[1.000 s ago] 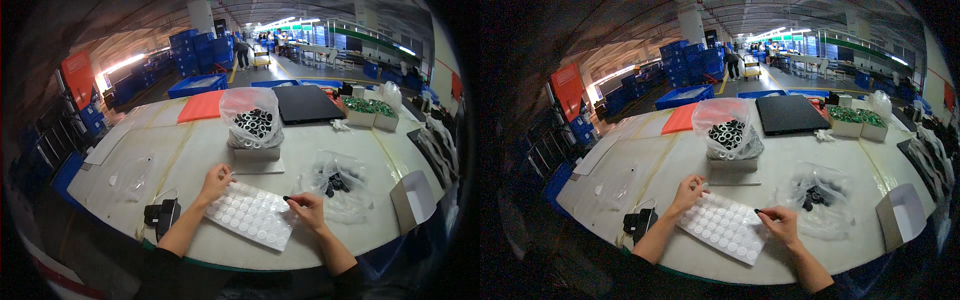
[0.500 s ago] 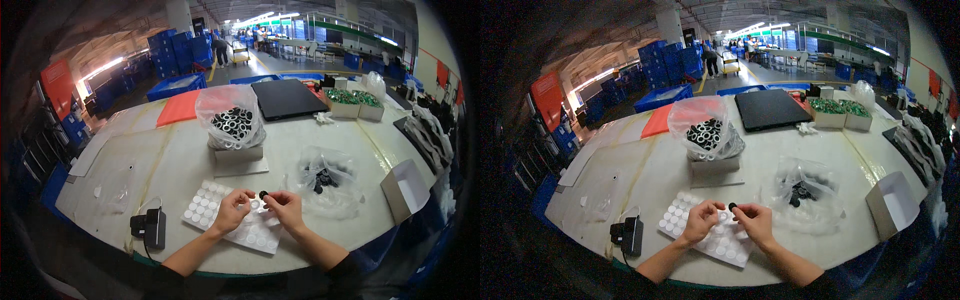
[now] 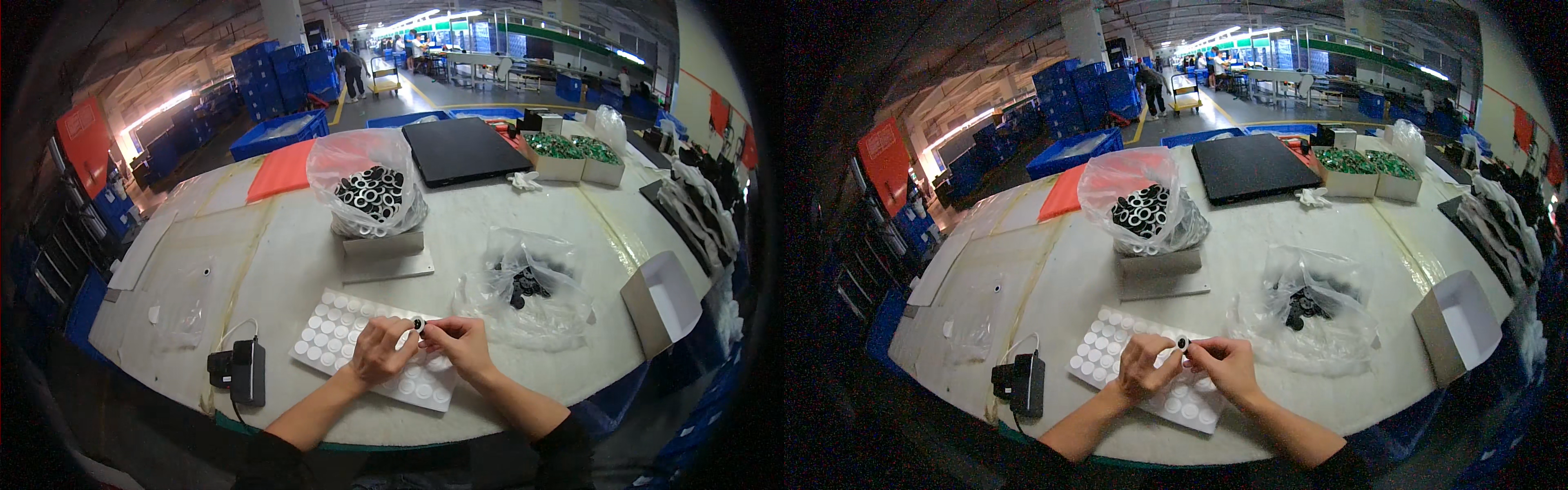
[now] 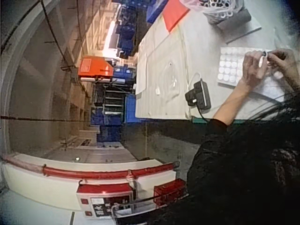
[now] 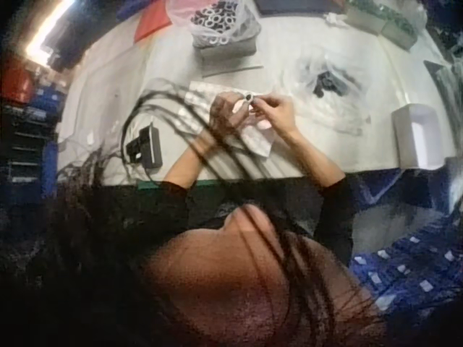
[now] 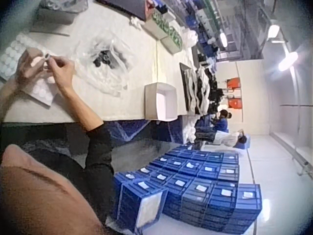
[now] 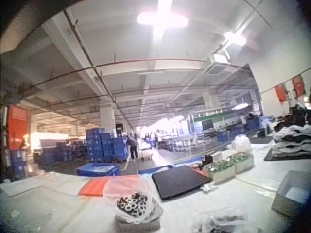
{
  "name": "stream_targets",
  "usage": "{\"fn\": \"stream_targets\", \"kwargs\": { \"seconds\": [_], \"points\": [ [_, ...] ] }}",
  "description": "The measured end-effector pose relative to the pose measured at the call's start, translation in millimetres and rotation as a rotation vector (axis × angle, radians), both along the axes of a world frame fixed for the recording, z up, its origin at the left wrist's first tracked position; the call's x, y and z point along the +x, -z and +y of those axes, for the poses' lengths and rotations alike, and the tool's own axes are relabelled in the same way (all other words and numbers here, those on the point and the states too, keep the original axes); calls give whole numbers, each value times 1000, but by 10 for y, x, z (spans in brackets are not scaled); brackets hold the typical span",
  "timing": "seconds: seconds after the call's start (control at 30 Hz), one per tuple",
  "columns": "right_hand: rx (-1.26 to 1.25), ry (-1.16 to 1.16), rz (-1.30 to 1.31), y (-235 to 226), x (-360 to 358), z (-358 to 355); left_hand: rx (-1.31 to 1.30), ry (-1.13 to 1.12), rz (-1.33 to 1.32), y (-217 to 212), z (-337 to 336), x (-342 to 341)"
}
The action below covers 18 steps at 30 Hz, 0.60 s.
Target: The person assembles small lighting components by hand, placing circular components into a plastic tray.
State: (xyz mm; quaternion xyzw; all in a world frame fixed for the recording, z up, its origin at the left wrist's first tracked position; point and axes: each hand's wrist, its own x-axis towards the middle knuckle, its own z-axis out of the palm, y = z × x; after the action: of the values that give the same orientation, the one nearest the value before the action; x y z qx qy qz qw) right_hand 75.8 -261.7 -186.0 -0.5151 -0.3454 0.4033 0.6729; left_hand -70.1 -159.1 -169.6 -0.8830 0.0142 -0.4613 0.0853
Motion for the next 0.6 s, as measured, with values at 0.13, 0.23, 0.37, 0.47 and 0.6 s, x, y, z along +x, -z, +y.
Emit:
{"fn": "stream_targets", "kwargs": {
  "seconds": [0.13, 0.23, 0.37, 0.47, 0.6],
  "points": [
    [24, -29, 71, -4, 5, -4, 32, 8, 42, -15, 1, -9],
    [36, -21, 7, -44, -33, -21, 82, -9, 29, -2, -12, -16],
    [-9, -29, -22, -42, -5, -28, 139, 4, 50, -24, -26, -24],
    [-1, -20, -29, -7, 7, -23, 65, 72, 34, 16, -60, -9],
    [44, -23, 24, -34, 14, -33, -885, 97, -57, 3, -139, 27]
  ]
}}
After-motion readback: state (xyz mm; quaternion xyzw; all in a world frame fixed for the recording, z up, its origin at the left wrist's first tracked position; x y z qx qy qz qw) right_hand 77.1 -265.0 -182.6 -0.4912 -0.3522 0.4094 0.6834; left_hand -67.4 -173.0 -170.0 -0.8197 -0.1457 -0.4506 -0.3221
